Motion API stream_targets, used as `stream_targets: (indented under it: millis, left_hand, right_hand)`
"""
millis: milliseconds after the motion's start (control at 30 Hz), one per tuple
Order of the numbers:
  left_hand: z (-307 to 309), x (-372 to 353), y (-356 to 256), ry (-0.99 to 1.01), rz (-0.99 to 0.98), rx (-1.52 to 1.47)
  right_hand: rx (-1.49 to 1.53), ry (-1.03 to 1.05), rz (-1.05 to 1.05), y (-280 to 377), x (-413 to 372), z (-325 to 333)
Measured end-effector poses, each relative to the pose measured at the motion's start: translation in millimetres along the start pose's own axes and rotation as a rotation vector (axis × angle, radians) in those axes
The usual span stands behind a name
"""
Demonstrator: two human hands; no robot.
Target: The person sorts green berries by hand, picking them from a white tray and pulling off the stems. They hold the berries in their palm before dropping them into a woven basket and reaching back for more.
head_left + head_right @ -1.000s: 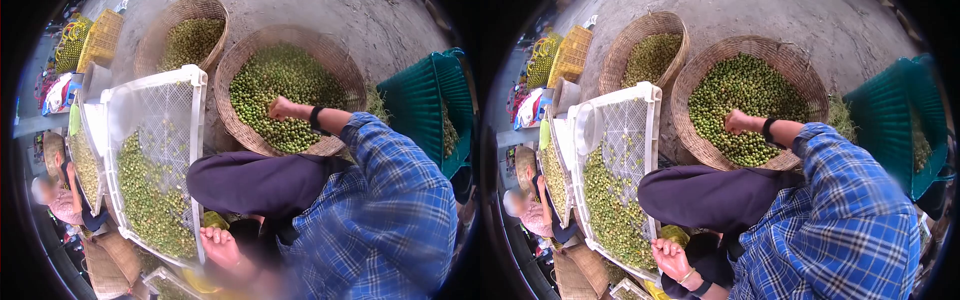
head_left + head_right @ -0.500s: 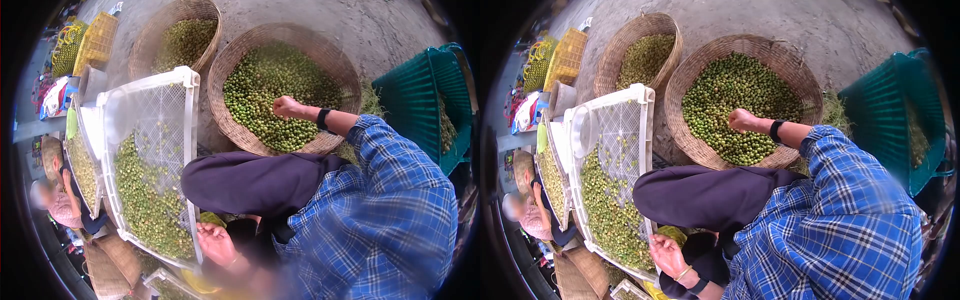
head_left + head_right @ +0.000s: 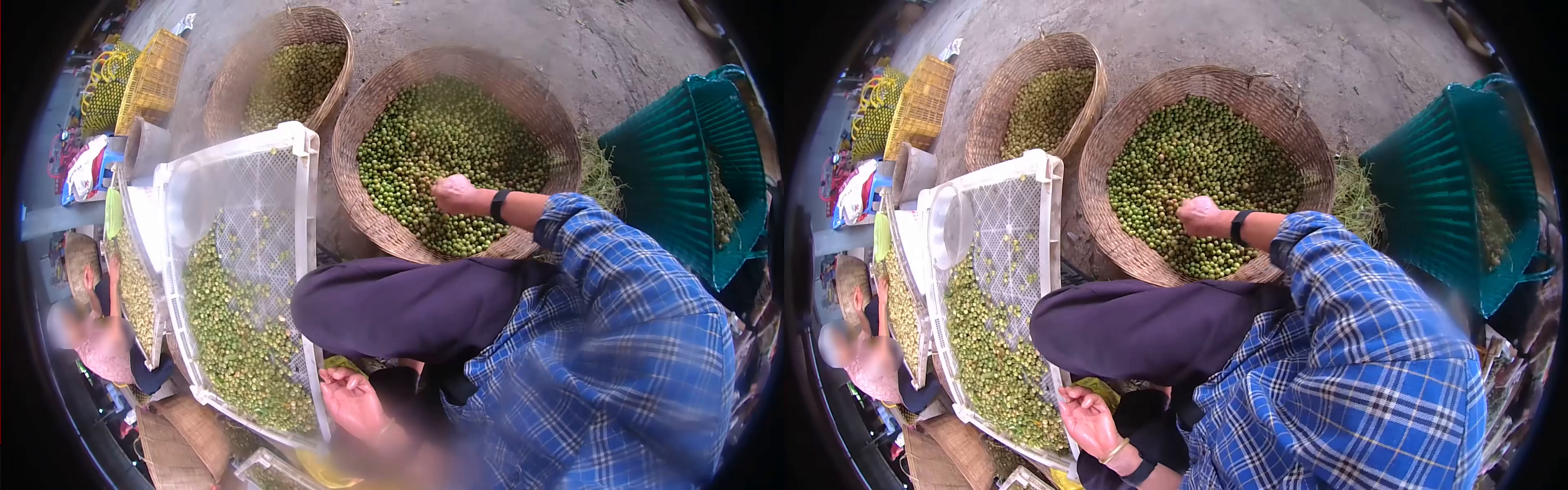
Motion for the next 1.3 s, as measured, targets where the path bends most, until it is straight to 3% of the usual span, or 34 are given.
stream_targets:
  millis: [33,67,133,200,267,333,367,400,433,467,500,533,633,767,867,933,1000,1067,1133,1233,1300]
  left_hand:
    - [-2,0,-1,0.010,-0.004,-0.009]
    - [-4,1,-1,0.006,0.007,-0.049]
    - [-12,2,0,0.005,-0.005,-0.142]
    - [-23,3,-2,0.056,-0.047,-0.163]
    - [-22,2,-9,0.125,-0.086,-0.134]
    - [-33,-4,-13,0.213,-0.134,-0.149]
    - [-18,-10,-27,0.232,-0.136,-0.151]
    - [-19,-18,-31,0.267,-0.124,-0.174]
    - [-20,-25,-34,0.302,-0.111,-0.196]
    - [-24,-32,-36,0.288,-0.137,-0.172]
    - [-29,-40,-38,0.278,-0.160,-0.148]
    - [-33,-48,-40,0.267,-0.184,-0.126]
    - [-14,-45,-32,0.150,-0.280,0.099]
    - [-11,-55,-19,0.135,-0.307,0.207]
    - [-9,-59,-15,0.153,-0.333,0.240]
    - [4,-58,-15,0.070,-0.329,0.416]
    - [14,-61,-21,-0.091,-0.477,0.587]
    - [18,-60,-22,-0.040,-0.431,0.741]
    - [16,-60,-22,-0.020,-0.400,0.676]
    - [13,-56,-17,0.126,-0.279,0.402]
    - [6,-59,-14,0.185,-0.206,0.268]
  right_hand:
    - [0.108,0.091,-0.055,-8,-5,-1]
    - [0.160,-0.039,-0.002,-19,-1,-5]
    - [0.865,-0.047,-0.216,-25,-22,33]
    - [0.990,-0.177,-0.093,19,-41,121]
    - [1.204,-0.264,0.173,84,-66,192]
    - [1.232,-0.159,0.414,162,-104,240]
    - [1.309,-0.084,0.503,209,-123,222]
    - [1.162,0.111,0.547,257,-144,212]
    - [1.049,0.084,0.791,296,-164,200]
    - [0.543,-0.203,1.215,328,-186,200]
    - [0.265,-0.138,1.266,346,-200,184]
    - [0.210,-0.097,1.210,360,-204,180]
    - [0.400,-0.253,1.224,377,-178,179]
    - [0.064,-0.315,1.368,408,-194,145]
    - [0.075,-0.341,1.455,409,-194,132]
    - [0.099,-0.301,1.467,409,-192,134]
    - [0.175,-0.282,1.260,403,-177,139]
    - [0.189,-0.270,1.299,403,-176,141]
    - [0.178,-0.322,1.390,404,-183,145]
    - [0.643,-0.019,1.184,401,-168,152]
    - [0.784,0.117,1.176,401,-168,152]
Point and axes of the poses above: each hand's wrist, its own x-axis towards the middle knuckle, its own z-axis out of the back of the hand, y = z × x, the point moved 8 cm from there along x, towards the middle knuckle, and after that the axes turned 3 degrees about z, right-handed, at the moved point
